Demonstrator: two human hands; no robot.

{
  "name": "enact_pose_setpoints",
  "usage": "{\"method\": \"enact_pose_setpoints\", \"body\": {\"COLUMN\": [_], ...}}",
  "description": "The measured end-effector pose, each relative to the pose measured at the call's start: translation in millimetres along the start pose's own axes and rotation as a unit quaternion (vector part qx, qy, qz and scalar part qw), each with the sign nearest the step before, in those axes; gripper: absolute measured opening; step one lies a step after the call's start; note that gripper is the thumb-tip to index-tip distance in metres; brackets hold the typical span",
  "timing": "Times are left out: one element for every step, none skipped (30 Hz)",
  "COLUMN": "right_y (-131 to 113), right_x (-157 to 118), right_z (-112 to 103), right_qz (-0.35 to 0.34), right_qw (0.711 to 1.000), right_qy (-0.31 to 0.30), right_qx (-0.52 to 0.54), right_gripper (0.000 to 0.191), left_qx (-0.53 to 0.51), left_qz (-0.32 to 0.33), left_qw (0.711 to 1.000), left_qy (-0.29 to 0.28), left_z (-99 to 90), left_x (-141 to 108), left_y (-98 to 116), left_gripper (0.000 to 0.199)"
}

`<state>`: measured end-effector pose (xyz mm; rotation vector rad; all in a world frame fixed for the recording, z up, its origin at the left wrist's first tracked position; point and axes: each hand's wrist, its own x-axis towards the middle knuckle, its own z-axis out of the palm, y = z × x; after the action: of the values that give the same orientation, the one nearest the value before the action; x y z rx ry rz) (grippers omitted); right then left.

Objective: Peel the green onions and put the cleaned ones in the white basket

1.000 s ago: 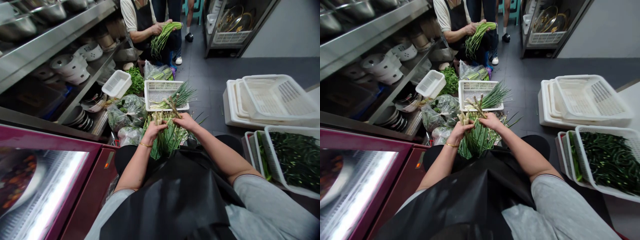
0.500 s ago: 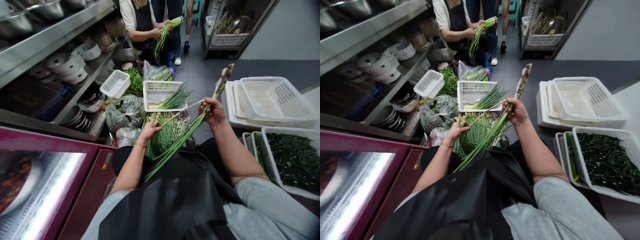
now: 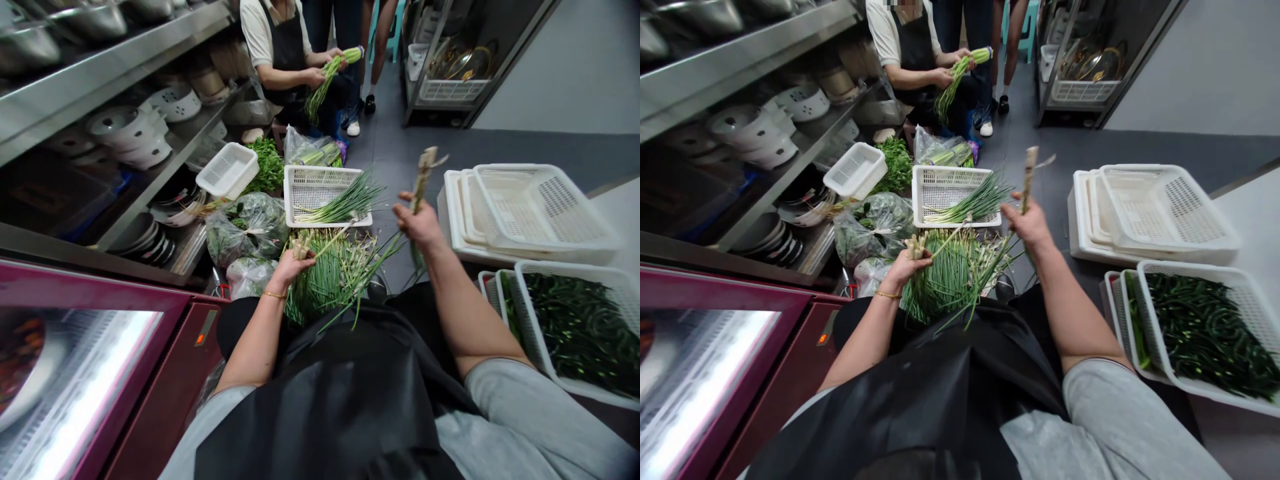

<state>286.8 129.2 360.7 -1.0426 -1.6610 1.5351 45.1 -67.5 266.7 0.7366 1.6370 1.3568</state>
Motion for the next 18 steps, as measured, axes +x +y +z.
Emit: {"method": "enact_pose_setpoints", "body": {"right_y": [6.5, 13.0, 19.1, 24.5, 29.1, 32.8, 35.6, 37.6, 38.8, 39.2, 38.9, 37.9, 36.2, 34.0, 31.4, 28.6, 25.8, 23.3], "right_x": [0.4, -0.1, -1.3, -3.0, -5.2, -7.9, -10.9, -14.1, -17.4, -20.5, -23.2, -25.5, -27.3, -28.7, -29.9, -30.8, -31.5, -31.9], "right_z": [12.8, 26.9, 41.5, 55.4, 67.9, 78.4, 86.6, 92.2, 95.5, 96.5, 95.5, 93.1, 89.7, 86.1, 82.8, 80.1, 78.2, 77.1], "right_qz": [0.021, 0.043, 0.059, 0.070, 0.073, 0.066, 0.053, 0.032, 0.004, -0.028, -0.060, -0.087, -0.105, -0.115, -0.118, -0.118, -0.120, -0.126], "right_qw": [1.000, 0.998, 0.996, 0.994, 0.992, 0.992, 0.992, 0.994, 0.994, 0.991, 0.985, 0.976, 0.967, 0.961, 0.959, 0.958, 0.958, 0.956], "right_qy": [-0.021, -0.042, -0.062, -0.081, -0.092, -0.095, -0.097, -0.104, -0.111, -0.119, -0.126, -0.126, -0.122, -0.117, -0.121, -0.132, -0.145, -0.158], "right_qx": [0.001, 0.007, 0.021, 0.035, 0.050, 0.059, 0.055, 0.034, -0.002, -0.051, -0.105, -0.157, -0.197, -0.221, -0.230, -0.226, -0.218, -0.211], "right_gripper": [0.059, 0.060, 0.057, 0.053, 0.050, 0.047, 0.045, 0.044, 0.042, 0.041, 0.040, 0.040, 0.041, 0.042, 0.042, 0.042, 0.043, 0.043], "left_qx": [0.003, 0.008, 0.014, 0.021, 0.027, 0.029, 0.026, 0.019, 0.008, -0.004, -0.014, -0.020, -0.023, -0.025, -0.027, -0.030, -0.036, -0.045], "left_qz": [0.000, -0.001, -0.004, -0.008, -0.013, -0.016, -0.018, -0.014, -0.009, -0.003, 0.000, -0.001, -0.004, -0.010, -0.014, -0.017, -0.017, -0.016], "left_qw": [1.000, 1.000, 1.000, 1.000, 0.999, 0.998, 0.997, 0.996, 0.996, 0.995, 0.993, 0.992, 0.990, 0.988, 0.987, 0.987, 0.987, 0.988], "left_qy": [-0.003, -0.006, -0.012, -0.021, -0.034, -0.049, -0.065, -0.080, -0.092, -0.102, -0.114, -0.126, -0.139, -0.150, -0.155, -0.157, -0.154, -0.149], "left_z": [0.5, 1.0, 1.4, 2.1, 3.4, 5.6, 9.1, 13.8, 19.7, 26.5, 33.7, 40.8, 47.5, 53.3, 58.1, 61.8, 64.2, 65.4], "left_x": [-1.5, -3.1, -4.6, -6.1, -7.4, -8.4, -9.1, -9.2, -8.8, -8.0, -6.8, -5.5, -4.1, -2.8, -1.7, -0.7, 0.1, 0.8], "left_y": [0.2, 0.4, 0.6, 0.9, 1.6, 2.6, 4.1, 5.9, 8.1, 10.5, 12.7, 14.6, 16.0, 16.7, 16.7, 16.2, 15.2, 14.1], "left_gripper": [0.022, 0.022, 0.022, 0.023, 0.024, 0.026, 0.028, 0.031, 0.033, 0.034, 0.034, 0.032, 0.032, 0.031, 0.030, 0.028, 0.027, 0.025]}}
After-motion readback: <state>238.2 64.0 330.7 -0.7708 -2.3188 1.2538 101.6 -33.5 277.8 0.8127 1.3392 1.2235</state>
